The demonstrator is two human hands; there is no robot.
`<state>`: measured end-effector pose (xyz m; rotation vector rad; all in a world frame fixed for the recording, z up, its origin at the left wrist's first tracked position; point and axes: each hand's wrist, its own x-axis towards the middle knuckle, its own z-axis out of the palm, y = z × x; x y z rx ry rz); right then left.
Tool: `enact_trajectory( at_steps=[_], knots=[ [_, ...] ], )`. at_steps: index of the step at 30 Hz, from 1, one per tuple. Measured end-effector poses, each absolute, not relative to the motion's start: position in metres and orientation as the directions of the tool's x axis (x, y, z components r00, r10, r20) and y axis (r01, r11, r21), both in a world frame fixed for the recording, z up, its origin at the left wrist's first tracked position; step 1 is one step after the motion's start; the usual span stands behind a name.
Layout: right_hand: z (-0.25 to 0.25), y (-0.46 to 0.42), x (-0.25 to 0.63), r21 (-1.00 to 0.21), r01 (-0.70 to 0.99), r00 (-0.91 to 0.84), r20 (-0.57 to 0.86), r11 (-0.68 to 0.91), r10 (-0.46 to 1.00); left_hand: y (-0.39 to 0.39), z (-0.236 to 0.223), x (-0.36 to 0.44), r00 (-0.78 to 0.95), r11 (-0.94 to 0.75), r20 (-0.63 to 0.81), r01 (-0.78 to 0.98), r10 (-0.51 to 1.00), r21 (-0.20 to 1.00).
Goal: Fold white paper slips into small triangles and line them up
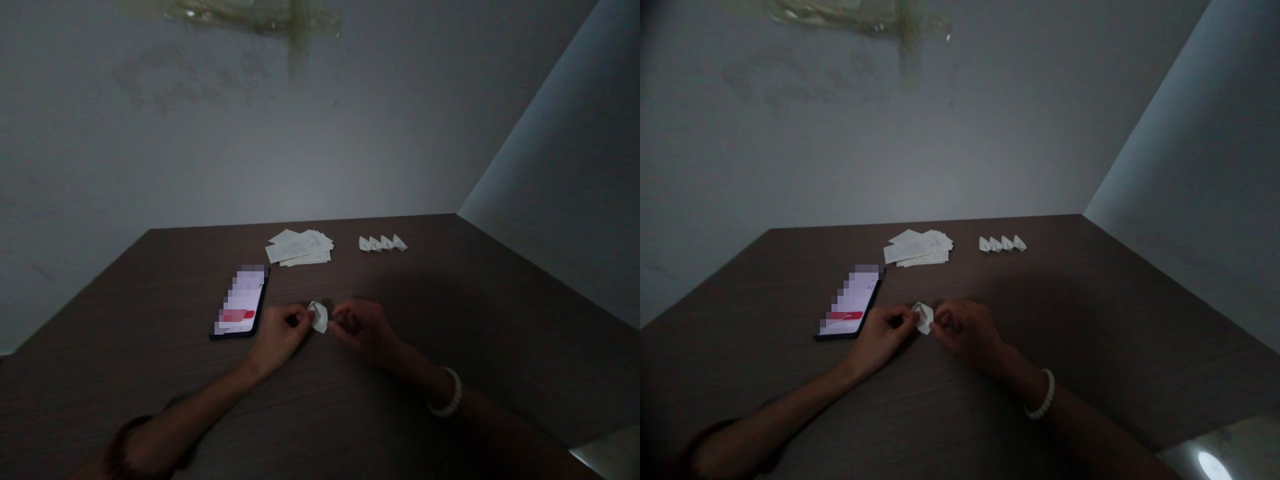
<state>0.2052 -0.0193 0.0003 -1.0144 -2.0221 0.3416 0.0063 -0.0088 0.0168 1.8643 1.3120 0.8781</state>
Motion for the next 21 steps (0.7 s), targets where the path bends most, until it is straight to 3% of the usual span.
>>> enact_trajectory(
  at_steps=[3, 6, 13, 17, 21],
  knots=[
    [0.004, -0.021, 0.209, -0.339, 0.512, -0.524, 0.604, 0.789, 0.600, -0.007, 0.015, 0.005, 0.253, -0.246, 0.137, 0.470, 0.958, 0.848],
    [0.003, -0.021, 0.210, -0.229, 0.533, -0.587, 0.594, 0.815, 0.551, -0.006, 0.012, 0.005, 0.259, -0.238, 0.129, 0.451, 0.957, 0.860],
    [0.001, -0.018, 0.208, -0.150, 0.541, -0.618, 0.596, 0.828, 0.512, -0.005, 0.006, 0.003, 0.280, -0.275, 0.152, 0.478, 0.948, 0.834],
    [0.001, -0.018, 0.211, -0.132, 0.564, -0.599, 0.614, 0.815, 0.514, -0.006, 0.007, 0.000, 0.178, -0.326, 0.274, 0.460, 0.945, 0.826],
    [0.001, -0.018, 0.214, -0.128, 0.590, -0.612, 0.573, 0.797, 0.545, -0.008, 0.011, 0.000, 0.204, -0.431, 0.380, 0.475, 0.902, 0.767]
  ],
)
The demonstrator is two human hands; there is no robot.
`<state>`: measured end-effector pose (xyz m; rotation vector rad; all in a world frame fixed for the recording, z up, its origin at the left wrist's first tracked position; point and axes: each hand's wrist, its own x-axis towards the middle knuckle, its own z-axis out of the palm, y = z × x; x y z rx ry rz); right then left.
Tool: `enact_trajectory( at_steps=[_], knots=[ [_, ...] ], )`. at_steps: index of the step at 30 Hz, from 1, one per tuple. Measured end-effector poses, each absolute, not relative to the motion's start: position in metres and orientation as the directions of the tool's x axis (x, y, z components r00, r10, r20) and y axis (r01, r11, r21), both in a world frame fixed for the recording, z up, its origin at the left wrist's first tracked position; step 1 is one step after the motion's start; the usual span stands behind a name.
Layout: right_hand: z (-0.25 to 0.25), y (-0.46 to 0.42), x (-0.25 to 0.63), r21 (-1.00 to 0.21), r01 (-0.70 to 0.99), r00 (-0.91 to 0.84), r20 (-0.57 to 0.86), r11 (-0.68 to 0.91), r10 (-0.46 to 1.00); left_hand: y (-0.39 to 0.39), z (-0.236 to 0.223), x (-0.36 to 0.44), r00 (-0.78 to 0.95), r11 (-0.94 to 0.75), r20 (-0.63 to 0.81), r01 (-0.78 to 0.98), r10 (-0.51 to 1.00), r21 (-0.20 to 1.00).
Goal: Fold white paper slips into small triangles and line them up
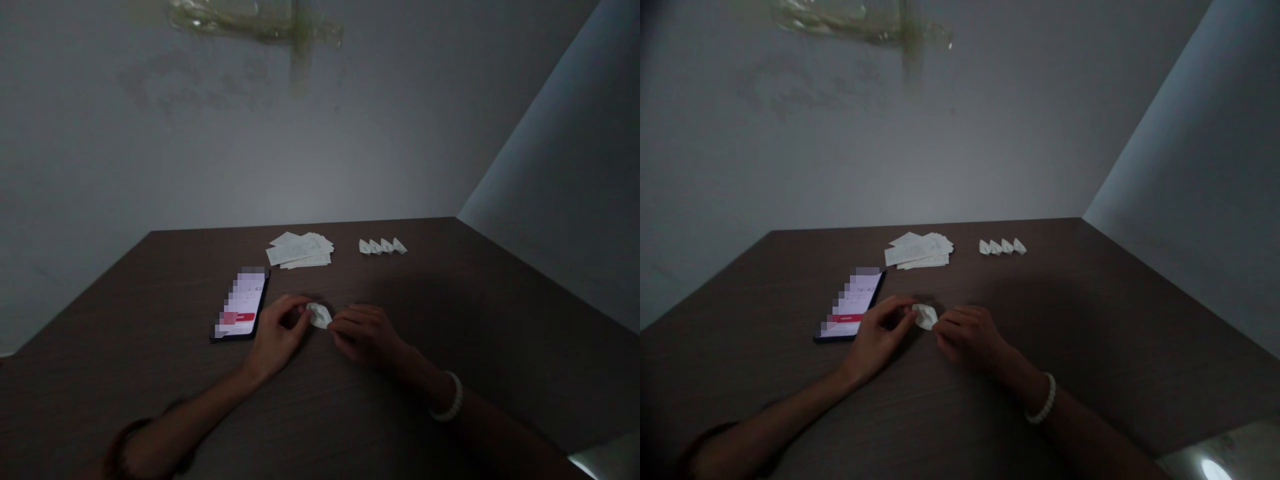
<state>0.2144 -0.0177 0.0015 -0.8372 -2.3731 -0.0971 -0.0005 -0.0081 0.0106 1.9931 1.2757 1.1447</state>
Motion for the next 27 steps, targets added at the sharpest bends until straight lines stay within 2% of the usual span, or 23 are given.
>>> enact_trajectory(
  at_steps=[3, 13, 20, 27],
  knots=[
    [0.0035, -0.0172, 0.2164, -0.100, 0.582, -0.643, 0.551, 0.807, 0.532, -0.0089, 0.0119, 0.0002, 0.196, -0.440, 0.397, 0.497, 0.897, 0.748],
    [0.0045, -0.0152, 0.2206, -0.013, 0.604, -0.660, 0.553, 0.797, 0.509, -0.0056, 0.0089, 0.0001, 0.141, -0.376, 0.354, 0.487, 0.925, 0.788],
    [0.0043, -0.0137, 0.2237, -0.010, 0.606, -0.648, 0.574, 0.795, 0.501, -0.0059, 0.0102, 0.0010, 0.107, -0.337, 0.328, 0.496, 0.938, 0.800],
    [0.0067, -0.0148, 0.2238, -0.066, 0.585, -0.598, 0.638, 0.808, 0.485, -0.0059, 0.0111, 0.0017, 0.088, -0.316, 0.315, 0.497, 0.945, 0.808]
  ],
)
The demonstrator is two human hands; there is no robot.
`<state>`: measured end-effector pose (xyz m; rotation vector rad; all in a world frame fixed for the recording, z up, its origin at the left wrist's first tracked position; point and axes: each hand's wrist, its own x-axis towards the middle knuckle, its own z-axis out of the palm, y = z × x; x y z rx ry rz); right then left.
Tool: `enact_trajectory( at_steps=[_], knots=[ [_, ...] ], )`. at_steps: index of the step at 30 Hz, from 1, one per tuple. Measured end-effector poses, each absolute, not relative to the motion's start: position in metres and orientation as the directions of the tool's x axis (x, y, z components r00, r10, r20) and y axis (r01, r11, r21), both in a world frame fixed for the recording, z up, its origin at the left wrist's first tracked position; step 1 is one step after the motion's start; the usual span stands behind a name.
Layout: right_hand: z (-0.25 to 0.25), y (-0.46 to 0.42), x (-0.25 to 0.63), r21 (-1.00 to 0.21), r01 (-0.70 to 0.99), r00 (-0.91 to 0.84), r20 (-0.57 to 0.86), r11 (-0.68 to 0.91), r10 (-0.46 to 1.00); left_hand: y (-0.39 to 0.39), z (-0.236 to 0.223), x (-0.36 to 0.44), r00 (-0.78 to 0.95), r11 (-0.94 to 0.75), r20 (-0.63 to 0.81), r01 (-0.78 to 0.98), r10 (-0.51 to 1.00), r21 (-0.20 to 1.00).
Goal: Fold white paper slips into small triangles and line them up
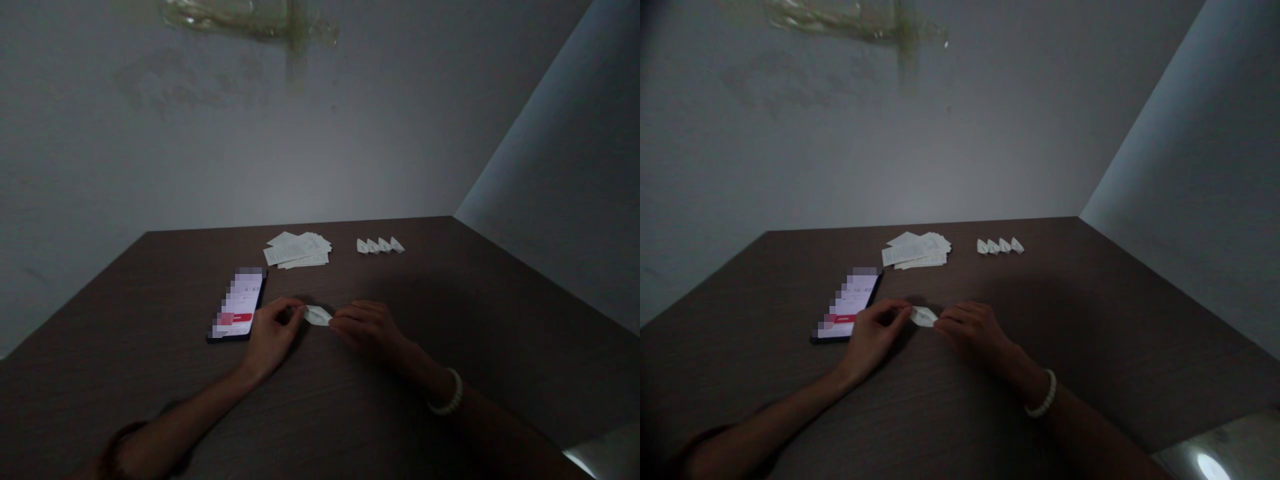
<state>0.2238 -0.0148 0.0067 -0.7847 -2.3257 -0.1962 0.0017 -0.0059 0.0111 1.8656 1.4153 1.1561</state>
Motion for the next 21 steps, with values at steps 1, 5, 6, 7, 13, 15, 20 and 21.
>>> enact_trajectory(
  at_steps=[1, 5, 6, 7, 13, 15, 20, 21],
  knots=[
    [0.007, -0.015, 0.223, -0.069, 0.585, -0.598, 0.636, 0.808, 0.488, -0.006, 0.011, 0.002, 0.084, -0.307, 0.307, 0.496, 0.948, 0.812],
    [0.005, -0.014, 0.223, -0.134, 0.615, -0.575, 0.598, 0.777, 0.558, -0.008, 0.013, 0.001, 0.061, -0.270, 0.277, 0.499, 0.959, 0.824],
    [0.004, -0.013, 0.225, -0.163, 0.629, -0.549, 0.598, 0.760, 0.583, -0.008, 0.014, 0.001, 0.057, -0.269, 0.279, 0.505, 0.959, 0.820],
    [0.003, -0.011, 0.227, -0.189, 0.640, -0.520, 0.607, 0.745, 0.601, -0.009, 0.015, 0.001, 0.057, -0.271, 0.282, 0.511, 0.958, 0.816],
    [0.013, 0.023, 0.250, -0.268, 0.823, -0.306, 0.535, 0.501, 0.788, -0.010, 0.018, 0.001, 0.102, -0.268, 0.254, 0.544, 0.962, 0.795],
    [0.021, 0.042, 0.257, -0.176, 0.908, -0.279, 0.426, 0.381, 0.861, -0.010, 0.018, 0.000, 0.121, -0.270, 0.245, 0.552, 0.962, 0.789],
    [0.034, 0.093, 0.264, -0.039, 0.966, -0.229, 0.327, 0.255, 0.917, -0.010, 0.019, -0.001, 0.159, -0.293, 0.247, 0.559, 0.956, 0.776],
    [0.034, 0.101, 0.264, -0.028, 0.970, -0.222, 0.315, 0.243, 0.923, -0.010, 0.019, -0.001, 0.158, -0.295, 0.250, 0.558, 0.955, 0.776]
  ],
)
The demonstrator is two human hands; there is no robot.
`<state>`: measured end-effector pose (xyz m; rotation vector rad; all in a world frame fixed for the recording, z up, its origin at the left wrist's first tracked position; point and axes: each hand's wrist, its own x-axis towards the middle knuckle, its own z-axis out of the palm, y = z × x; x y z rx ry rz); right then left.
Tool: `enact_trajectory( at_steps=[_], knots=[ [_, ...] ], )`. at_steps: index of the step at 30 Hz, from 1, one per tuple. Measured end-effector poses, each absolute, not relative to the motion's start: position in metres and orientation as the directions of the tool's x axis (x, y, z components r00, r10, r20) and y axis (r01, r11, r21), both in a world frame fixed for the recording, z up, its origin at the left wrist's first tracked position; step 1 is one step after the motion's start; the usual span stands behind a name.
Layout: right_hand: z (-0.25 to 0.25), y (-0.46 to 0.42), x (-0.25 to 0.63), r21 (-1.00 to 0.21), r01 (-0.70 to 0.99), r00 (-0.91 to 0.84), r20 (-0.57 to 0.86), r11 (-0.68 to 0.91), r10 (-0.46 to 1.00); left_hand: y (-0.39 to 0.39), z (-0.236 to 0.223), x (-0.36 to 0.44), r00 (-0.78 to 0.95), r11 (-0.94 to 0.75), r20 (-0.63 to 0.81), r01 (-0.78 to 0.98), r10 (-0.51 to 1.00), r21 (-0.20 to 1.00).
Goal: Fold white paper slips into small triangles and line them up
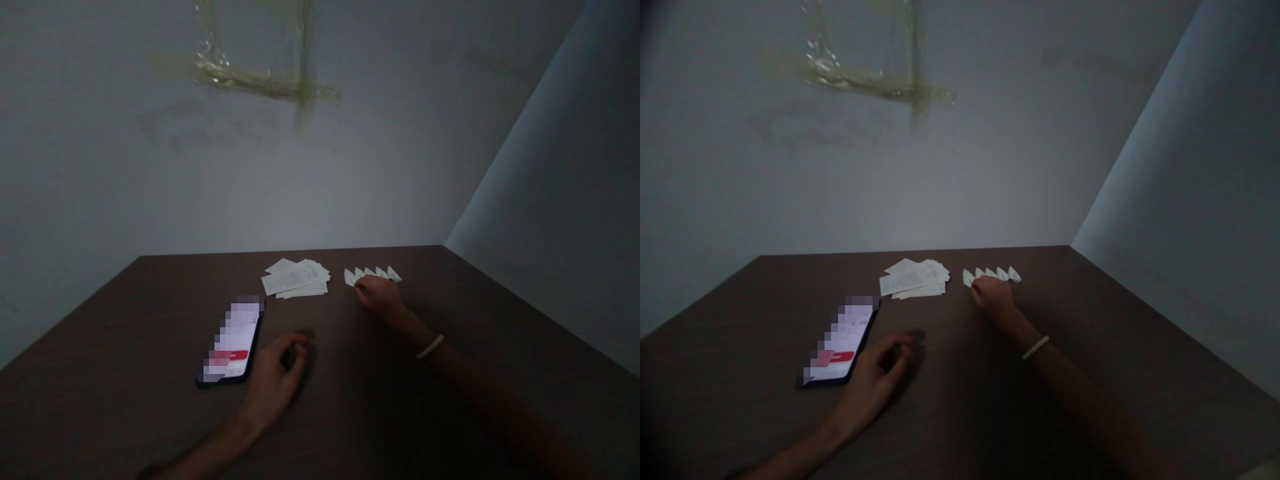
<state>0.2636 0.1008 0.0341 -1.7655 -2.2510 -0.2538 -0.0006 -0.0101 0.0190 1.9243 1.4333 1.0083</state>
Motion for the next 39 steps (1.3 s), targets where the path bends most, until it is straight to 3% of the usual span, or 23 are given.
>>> enact_trajectory(
  at_steps=[7, 16, 28, 39],
  knots=[
    [0.028, 0.129, 0.260, 0.031, 0.983, -0.185, 0.258, 0.183, 0.948, -0.010, 0.020, 0.000, 0.198, -0.313, 0.243, 0.540, 0.949, 0.782],
    [0.032, 0.131, 0.255, 0.020, 0.978, -0.202, 0.315, 0.206, 0.927, -0.010, 0.019, 0.000, 0.203, -0.295, 0.219, 0.526, 0.954, 0.798],
    [0.038, 0.151, 0.164, 0.004, 0.755, -0.626, 0.301, 0.656, 0.719, -0.012, 0.019, -0.002, 0.176, -0.331, 0.280, 0.505, 0.944, 0.797],
    [0.043, 0.159, 0.136, 0.027, 0.693, -0.701, 0.255, 0.720, 0.666, -0.015, 0.017, -0.005, 0.148, -0.327, 0.292, 0.483, 0.945, 0.812]
  ],
)
